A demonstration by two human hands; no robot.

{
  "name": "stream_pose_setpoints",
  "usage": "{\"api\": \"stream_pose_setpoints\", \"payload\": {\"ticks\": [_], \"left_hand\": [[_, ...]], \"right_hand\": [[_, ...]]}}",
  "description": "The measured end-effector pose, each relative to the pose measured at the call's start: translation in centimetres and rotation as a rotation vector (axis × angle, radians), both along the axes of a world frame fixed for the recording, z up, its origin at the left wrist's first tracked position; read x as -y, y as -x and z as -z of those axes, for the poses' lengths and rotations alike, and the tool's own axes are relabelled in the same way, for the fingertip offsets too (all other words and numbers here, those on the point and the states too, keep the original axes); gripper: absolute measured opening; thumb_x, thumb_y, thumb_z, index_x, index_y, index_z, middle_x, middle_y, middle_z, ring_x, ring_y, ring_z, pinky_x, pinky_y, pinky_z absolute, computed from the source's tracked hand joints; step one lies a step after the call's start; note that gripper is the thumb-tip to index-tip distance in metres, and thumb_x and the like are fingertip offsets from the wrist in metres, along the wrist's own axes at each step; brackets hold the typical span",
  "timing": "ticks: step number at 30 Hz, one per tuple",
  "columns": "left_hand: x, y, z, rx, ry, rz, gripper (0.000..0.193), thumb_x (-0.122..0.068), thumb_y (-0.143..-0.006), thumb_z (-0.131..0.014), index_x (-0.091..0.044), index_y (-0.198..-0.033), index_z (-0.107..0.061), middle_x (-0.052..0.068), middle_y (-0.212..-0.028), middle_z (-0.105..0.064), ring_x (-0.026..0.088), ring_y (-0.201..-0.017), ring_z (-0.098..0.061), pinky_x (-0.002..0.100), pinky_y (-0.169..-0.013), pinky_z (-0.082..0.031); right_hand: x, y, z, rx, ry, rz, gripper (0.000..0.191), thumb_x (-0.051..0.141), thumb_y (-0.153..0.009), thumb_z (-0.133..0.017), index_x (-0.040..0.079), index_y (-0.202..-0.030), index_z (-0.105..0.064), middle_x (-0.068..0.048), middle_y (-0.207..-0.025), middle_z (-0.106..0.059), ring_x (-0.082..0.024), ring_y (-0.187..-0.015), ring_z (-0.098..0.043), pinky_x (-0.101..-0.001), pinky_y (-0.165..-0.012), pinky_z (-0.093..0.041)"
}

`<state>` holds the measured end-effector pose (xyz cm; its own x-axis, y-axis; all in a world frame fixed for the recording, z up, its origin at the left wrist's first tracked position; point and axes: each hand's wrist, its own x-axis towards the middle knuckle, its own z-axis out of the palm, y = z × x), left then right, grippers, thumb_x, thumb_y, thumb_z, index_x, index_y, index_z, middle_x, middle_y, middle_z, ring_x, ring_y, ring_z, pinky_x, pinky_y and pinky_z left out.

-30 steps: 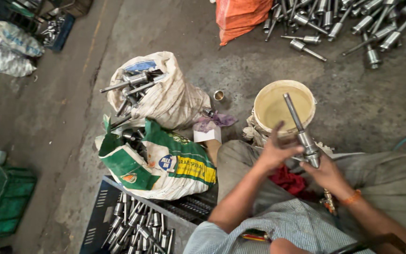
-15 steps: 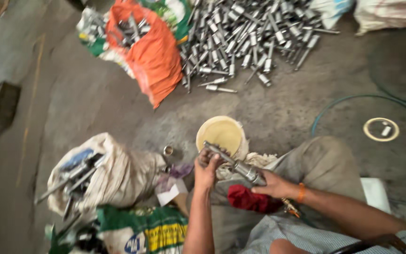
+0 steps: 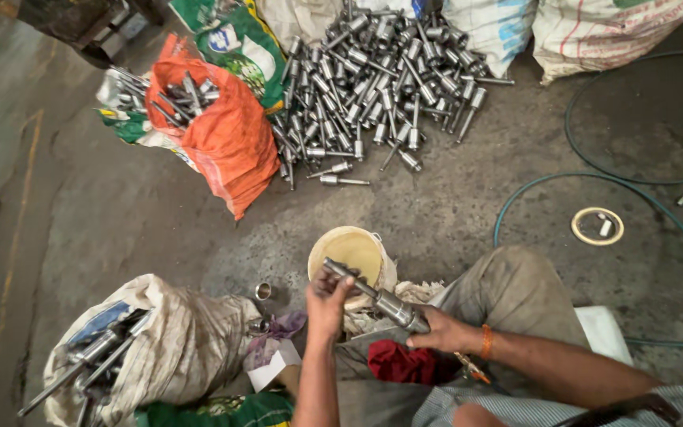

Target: The person sits on the floor and repeatedly cleans cylindrical metal parts by dipping them into a bucket of liquid and wiping them with a red cloth. They handle the parts one at a time, placing cleaned items into a black crate.

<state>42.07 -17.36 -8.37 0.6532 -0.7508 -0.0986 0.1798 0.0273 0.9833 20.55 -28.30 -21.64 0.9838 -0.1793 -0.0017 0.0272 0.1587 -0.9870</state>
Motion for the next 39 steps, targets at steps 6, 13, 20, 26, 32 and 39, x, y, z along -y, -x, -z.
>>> {"api": "stream_pose_setpoints", "payload": {"ticks": [6,13,20,26,32,39], "left_hand": [[0.0,-0.3,2.0,0.118,-0.05,-0.04,0.035,-0.005,-0.089,-0.077,0.006,-0.119,-0.061,0.022,-0.109,-0.071,0.033,-0.095,-0.073,0.045,-0.084,-0.062],[3.4,0.1,-2.6,0.174,-0.111,0.083,0.027,-0.006,-0.094,-0.075,0.004,-0.114,-0.061,0.02,-0.106,-0.073,0.032,-0.1,-0.074,0.043,-0.088,-0.065],[12.3,-1.7,-5.7,0.385,-0.052,-0.003,0.017,-0.015,-0.104,-0.068,-0.002,-0.114,-0.062,0.01,-0.105,-0.072,0.018,-0.094,-0.07,0.032,-0.086,-0.059],[26.3,-0.6,4.0,0.754,-0.305,0.472,0.011,-0.011,-0.104,-0.066,-0.006,-0.112,-0.069,0.014,-0.094,-0.071,0.022,-0.081,-0.066,0.032,-0.074,-0.055],[40.9,-2.9,13.1,0.512,-0.374,0.464,0.017,-0.011,-0.1,-0.06,-0.003,-0.115,-0.064,0.01,-0.084,-0.071,0.018,-0.069,-0.065,0.033,-0.062,-0.052],[51.3,-7.5,4.9,0.681,0.098,0.331,0.056,-0.011,-0.105,-0.061,0.004,-0.152,-0.036,0.023,-0.151,-0.051,0.032,-0.136,-0.056,0.039,-0.113,-0.048]], "right_hand": [[0.3,1.2,1.6,-0.059,0.11,0.053,0.082,0.034,-0.078,-0.083,0.001,-0.145,-0.048,-0.008,-0.13,-0.063,-0.02,-0.121,-0.056,-0.0342,-0.108,-0.043],[1.4,1.6,1.5,-0.048,0.072,0.041,0.074,0.038,-0.081,-0.081,0.0,-0.139,-0.056,-0.014,-0.119,-0.069,-0.024,-0.11,-0.061,-0.0366,-0.1,-0.051],[3.9,1.1,0.8,-0.153,0.319,0.092,0.089,0.039,-0.078,-0.085,-0.005,-0.144,-0.045,-0.026,-0.119,-0.066,-0.032,-0.106,-0.067,-0.0423,-0.089,-0.054],[7.2,0.3,1.5,-0.246,0.281,0.011,0.076,0.036,-0.078,-0.077,-0.002,-0.14,-0.054,-0.024,-0.11,-0.071,-0.034,-0.097,-0.072,-0.0433,-0.084,-0.056],[11.6,-0.5,3.0,-0.218,0.314,-0.006,0.071,0.031,-0.076,-0.077,-0.001,-0.135,-0.056,-0.025,-0.107,-0.07,-0.04,-0.099,-0.068,-0.0481,-0.081,-0.053],[12.6,-1.8,2.6,-0.293,0.264,-0.024,0.06,0.028,-0.073,-0.072,0.003,-0.126,-0.058,-0.022,-0.097,-0.071,-0.039,-0.094,-0.07,-0.0476,-0.079,-0.055]]}}
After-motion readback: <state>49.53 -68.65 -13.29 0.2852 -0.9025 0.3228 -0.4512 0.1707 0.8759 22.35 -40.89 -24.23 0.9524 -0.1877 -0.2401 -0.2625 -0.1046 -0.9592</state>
